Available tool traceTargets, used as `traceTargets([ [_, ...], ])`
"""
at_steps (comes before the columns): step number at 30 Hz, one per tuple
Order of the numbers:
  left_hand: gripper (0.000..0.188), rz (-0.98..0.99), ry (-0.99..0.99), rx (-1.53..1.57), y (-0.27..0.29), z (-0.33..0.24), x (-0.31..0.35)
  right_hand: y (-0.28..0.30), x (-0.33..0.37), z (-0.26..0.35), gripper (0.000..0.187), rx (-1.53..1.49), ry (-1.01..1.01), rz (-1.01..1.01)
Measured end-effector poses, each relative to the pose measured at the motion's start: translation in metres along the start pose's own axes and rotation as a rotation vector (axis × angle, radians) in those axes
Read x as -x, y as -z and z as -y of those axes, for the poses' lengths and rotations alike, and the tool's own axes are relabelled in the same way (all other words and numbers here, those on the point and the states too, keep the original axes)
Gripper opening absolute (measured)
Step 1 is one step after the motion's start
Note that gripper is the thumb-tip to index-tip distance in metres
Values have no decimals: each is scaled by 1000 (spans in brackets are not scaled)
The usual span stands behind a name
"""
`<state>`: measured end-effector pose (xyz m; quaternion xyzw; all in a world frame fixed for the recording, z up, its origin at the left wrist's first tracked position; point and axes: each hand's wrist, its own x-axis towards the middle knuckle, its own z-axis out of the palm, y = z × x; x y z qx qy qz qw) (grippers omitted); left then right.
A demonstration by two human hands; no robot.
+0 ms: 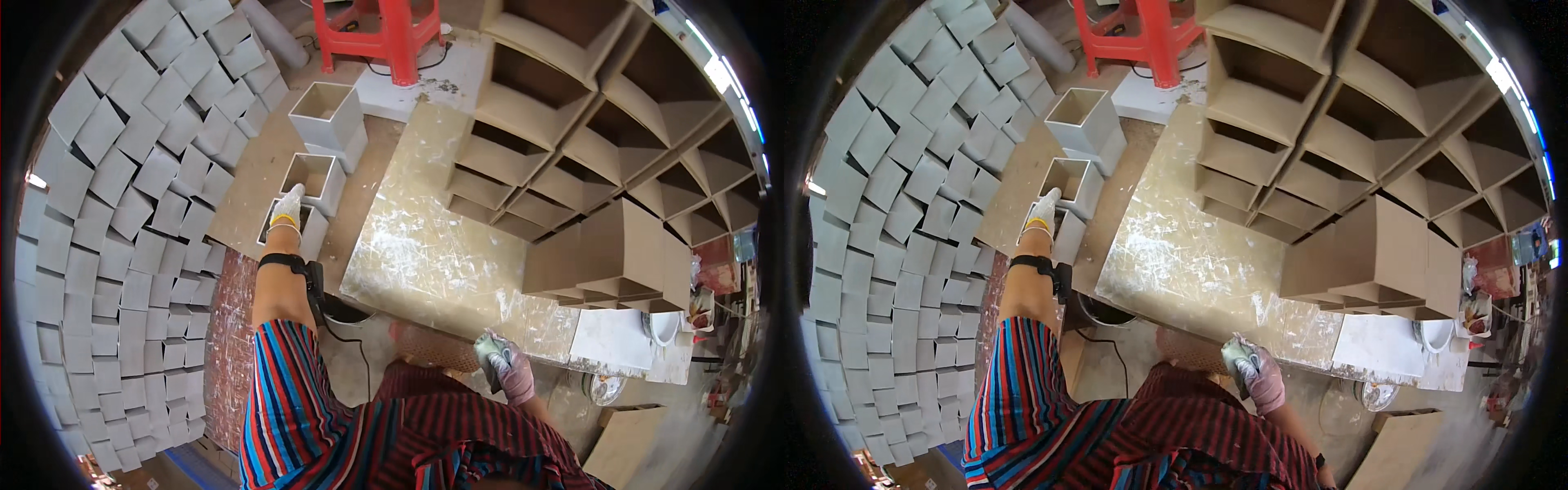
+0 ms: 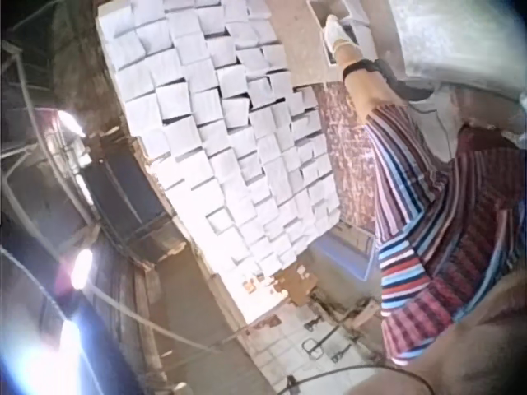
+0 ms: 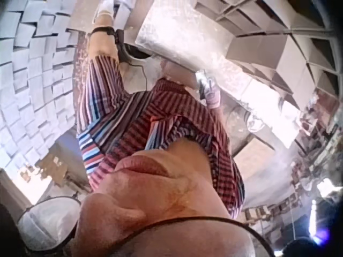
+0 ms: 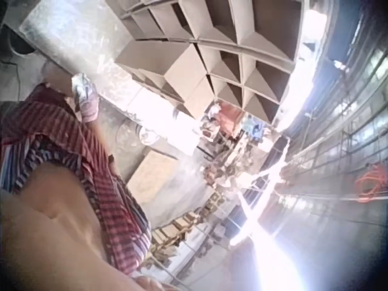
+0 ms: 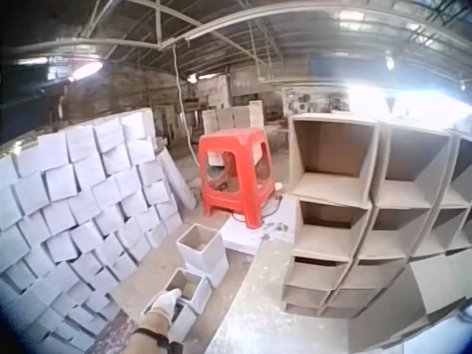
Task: Polishing small wooden or composite square blocks using a cloth and a white cleaning/polishing substance.
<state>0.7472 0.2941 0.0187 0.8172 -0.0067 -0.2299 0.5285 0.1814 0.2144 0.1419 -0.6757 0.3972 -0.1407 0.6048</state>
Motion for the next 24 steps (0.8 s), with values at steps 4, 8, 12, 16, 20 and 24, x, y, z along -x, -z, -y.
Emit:
traceTargets([
  [4, 32, 78, -243, -323, 24, 18, -23, -14, -15, -22, 28, -35, -90, 47],
  [8, 30, -63, -251, -593, 24, -26, 11, -32, -33, -53, 34, -86, -73, 15],
  [12, 30, -116, -464, -954, 79, -47, -10, -47, -44, -44, 37, -107, -130, 32],
  [16, 23, -121, -614, -1270, 104, -72, -70, -58, -44, -23, 36, 47, -97, 5],
  [20, 16, -104, -680, -1560, 119, -67, -148, -73, -44, 19, 34, -157, -273, 0],
  [24, 14, -2, -674, -1682, 101, -71, -177, -72, -48, -4, 33, -171, -346, 58],
])
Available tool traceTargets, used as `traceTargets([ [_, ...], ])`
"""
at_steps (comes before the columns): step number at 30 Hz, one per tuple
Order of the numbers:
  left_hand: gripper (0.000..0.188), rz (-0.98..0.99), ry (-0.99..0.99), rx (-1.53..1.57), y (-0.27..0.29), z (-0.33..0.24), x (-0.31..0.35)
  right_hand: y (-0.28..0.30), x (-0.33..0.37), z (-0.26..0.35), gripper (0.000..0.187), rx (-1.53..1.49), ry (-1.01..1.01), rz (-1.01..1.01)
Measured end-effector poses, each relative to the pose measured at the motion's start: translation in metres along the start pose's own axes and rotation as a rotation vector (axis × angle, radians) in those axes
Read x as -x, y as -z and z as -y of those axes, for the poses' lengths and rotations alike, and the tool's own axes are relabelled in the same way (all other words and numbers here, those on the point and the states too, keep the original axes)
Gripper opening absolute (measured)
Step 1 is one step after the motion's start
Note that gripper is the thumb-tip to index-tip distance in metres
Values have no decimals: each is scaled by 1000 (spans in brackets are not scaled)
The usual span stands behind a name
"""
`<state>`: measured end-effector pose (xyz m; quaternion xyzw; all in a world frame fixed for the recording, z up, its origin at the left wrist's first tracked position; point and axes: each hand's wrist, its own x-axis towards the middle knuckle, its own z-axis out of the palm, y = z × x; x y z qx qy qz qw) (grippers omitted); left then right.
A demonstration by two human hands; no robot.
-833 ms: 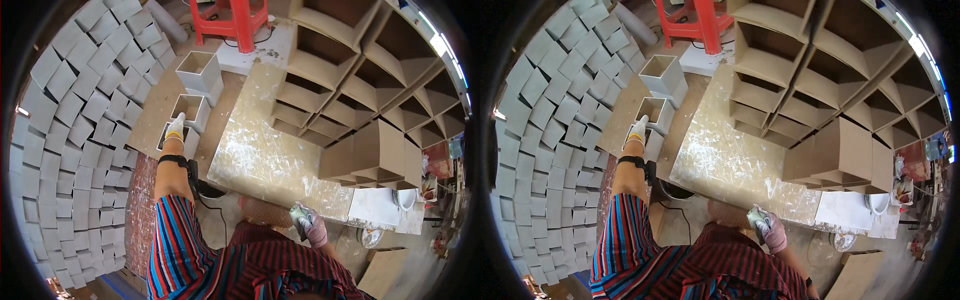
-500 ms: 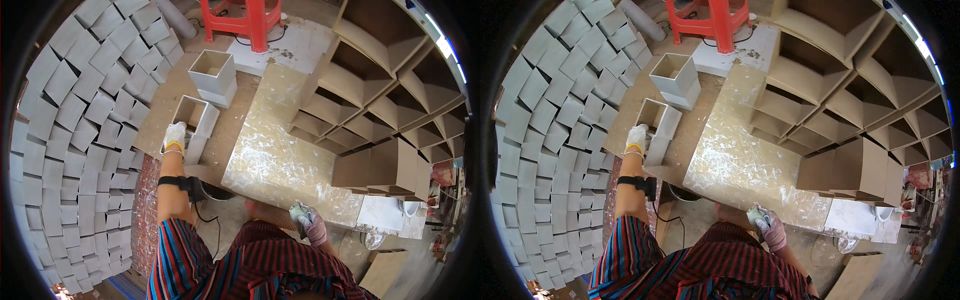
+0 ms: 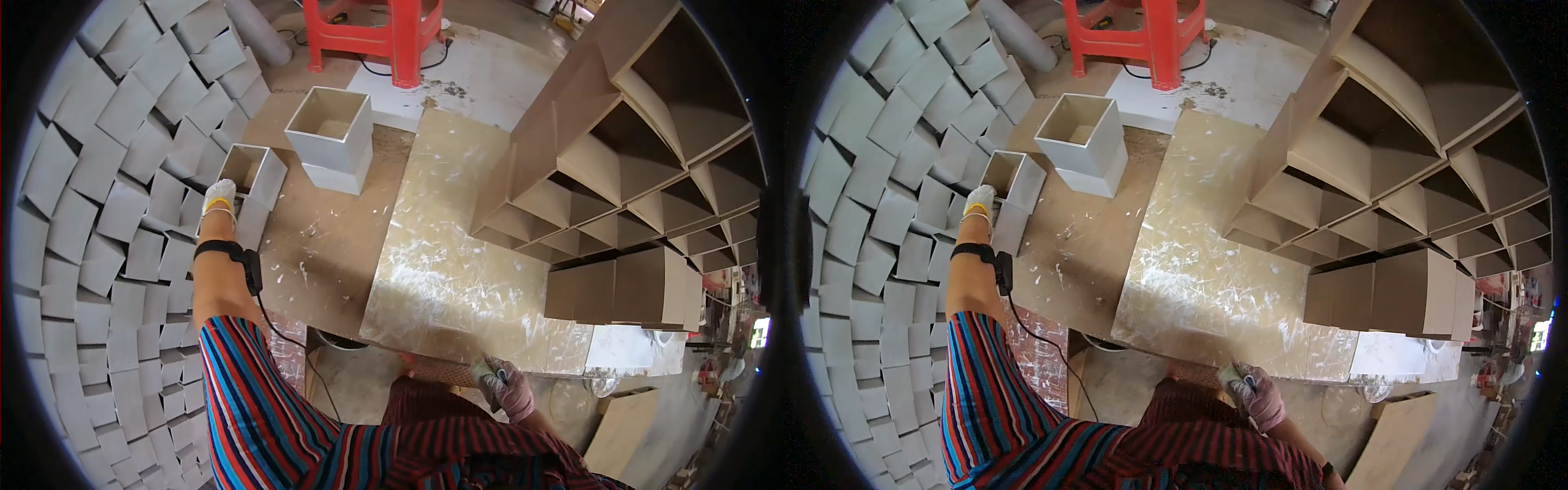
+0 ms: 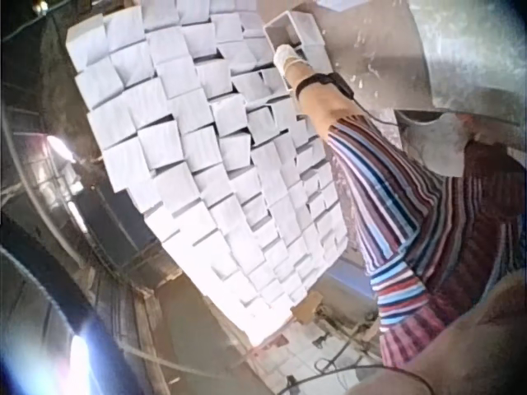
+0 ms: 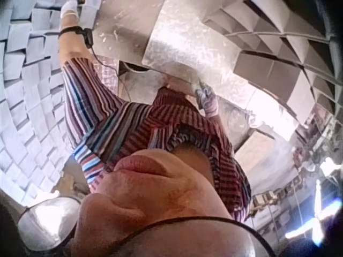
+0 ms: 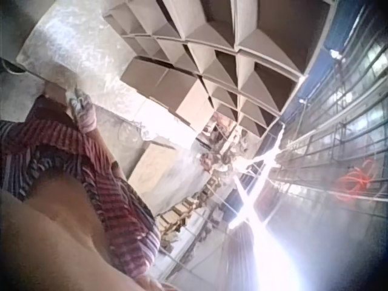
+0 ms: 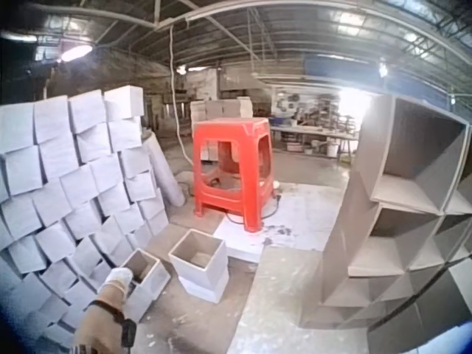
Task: Polishing small wooden or composite square blocks using a cloth and a white cleaning/polishing substance.
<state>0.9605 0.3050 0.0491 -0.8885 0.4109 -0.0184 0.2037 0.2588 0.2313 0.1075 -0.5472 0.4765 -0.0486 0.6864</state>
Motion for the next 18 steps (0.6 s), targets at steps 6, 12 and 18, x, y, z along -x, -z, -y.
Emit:
traceTargets([
  [6, 31, -114, 496, 441, 68, -53, 32, -4, -5, -24, 34, -17, -57, -64],
  [12, 70, -595, -144, 232, 197, -129, 96, -17, -11, 15, 32, -98, -118, 55],
  [18, 77, -435, -346, 53, 204, -144, 59, -16, -16, -3, 33, -62, -29, 13],
])
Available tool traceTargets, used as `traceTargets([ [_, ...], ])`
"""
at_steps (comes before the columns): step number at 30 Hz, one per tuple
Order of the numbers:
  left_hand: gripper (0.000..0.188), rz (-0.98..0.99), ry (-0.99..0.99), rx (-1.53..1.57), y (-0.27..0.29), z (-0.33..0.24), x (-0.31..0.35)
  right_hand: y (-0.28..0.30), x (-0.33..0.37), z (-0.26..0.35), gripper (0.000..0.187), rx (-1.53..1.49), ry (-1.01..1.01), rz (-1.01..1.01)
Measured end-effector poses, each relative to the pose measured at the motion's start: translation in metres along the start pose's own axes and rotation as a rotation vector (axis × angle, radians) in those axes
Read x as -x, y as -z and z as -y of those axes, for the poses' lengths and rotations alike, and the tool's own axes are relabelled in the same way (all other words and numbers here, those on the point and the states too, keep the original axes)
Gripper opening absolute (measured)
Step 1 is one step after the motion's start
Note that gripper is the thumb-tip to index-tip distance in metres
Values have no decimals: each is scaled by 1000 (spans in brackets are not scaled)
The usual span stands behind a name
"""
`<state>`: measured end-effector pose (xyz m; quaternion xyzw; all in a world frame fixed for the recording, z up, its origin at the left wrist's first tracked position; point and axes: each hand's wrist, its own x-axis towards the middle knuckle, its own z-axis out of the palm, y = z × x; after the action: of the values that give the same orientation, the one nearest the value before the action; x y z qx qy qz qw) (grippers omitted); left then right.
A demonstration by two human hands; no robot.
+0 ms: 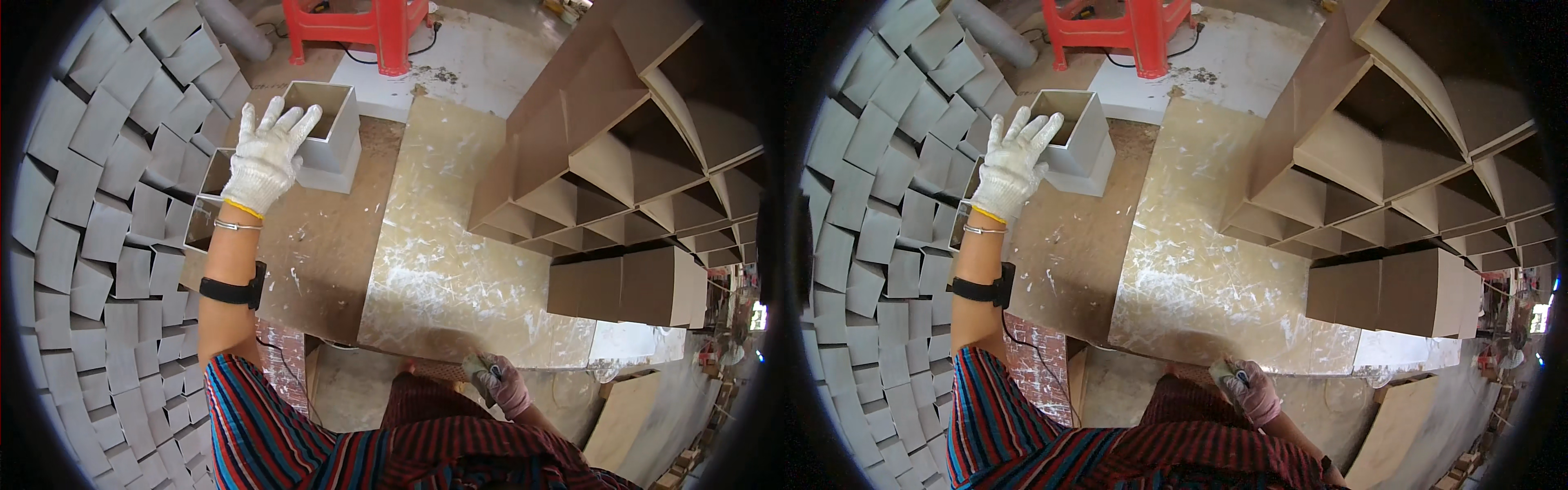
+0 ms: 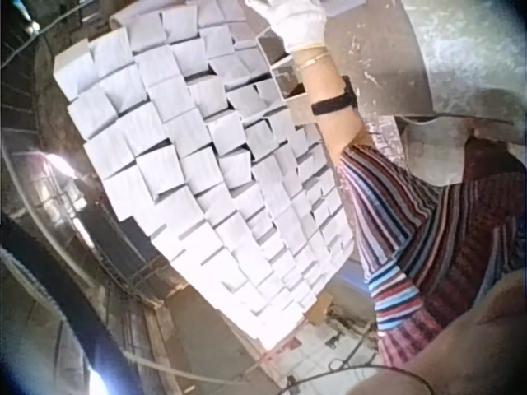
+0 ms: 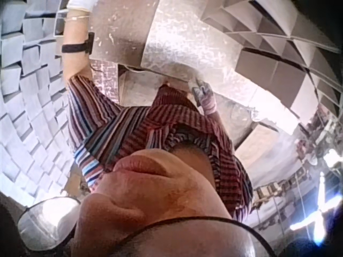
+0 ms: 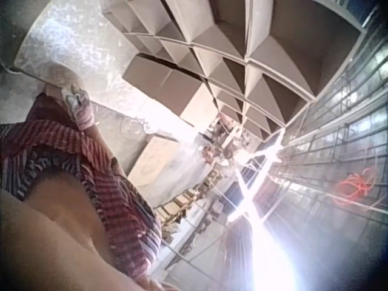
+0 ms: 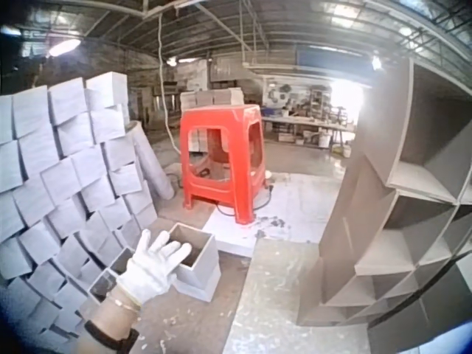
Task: Polishing small wooden or composite square blocks using a cloth and a white cleaning/polishing substance.
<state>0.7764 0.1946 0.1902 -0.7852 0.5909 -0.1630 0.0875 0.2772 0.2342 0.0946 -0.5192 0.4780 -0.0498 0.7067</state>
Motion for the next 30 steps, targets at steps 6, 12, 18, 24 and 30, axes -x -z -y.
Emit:
traceTargets([
  [6, 66, 60, -44, 118, 13, 6, 3, 4, -1, -6, 37, 2, 25, -17],
  [12, 52, 65, -107, 66, 13, 16, -3, 4, -3, 12, 37, 95, -11, 12],
  [18, 40, 66, 195, 907, 32, 24, -19, 5, -4, 10, 37, 183, 134, -12],
  [24, 42, 430, -8, 227, 19, 7, -91, 5, -5, -3, 37, 73, 66, 2],
  [30, 53, 555, 113, 430, -4, 8, -85, 8, -3, 1, 34, 71, 18, -55],
])
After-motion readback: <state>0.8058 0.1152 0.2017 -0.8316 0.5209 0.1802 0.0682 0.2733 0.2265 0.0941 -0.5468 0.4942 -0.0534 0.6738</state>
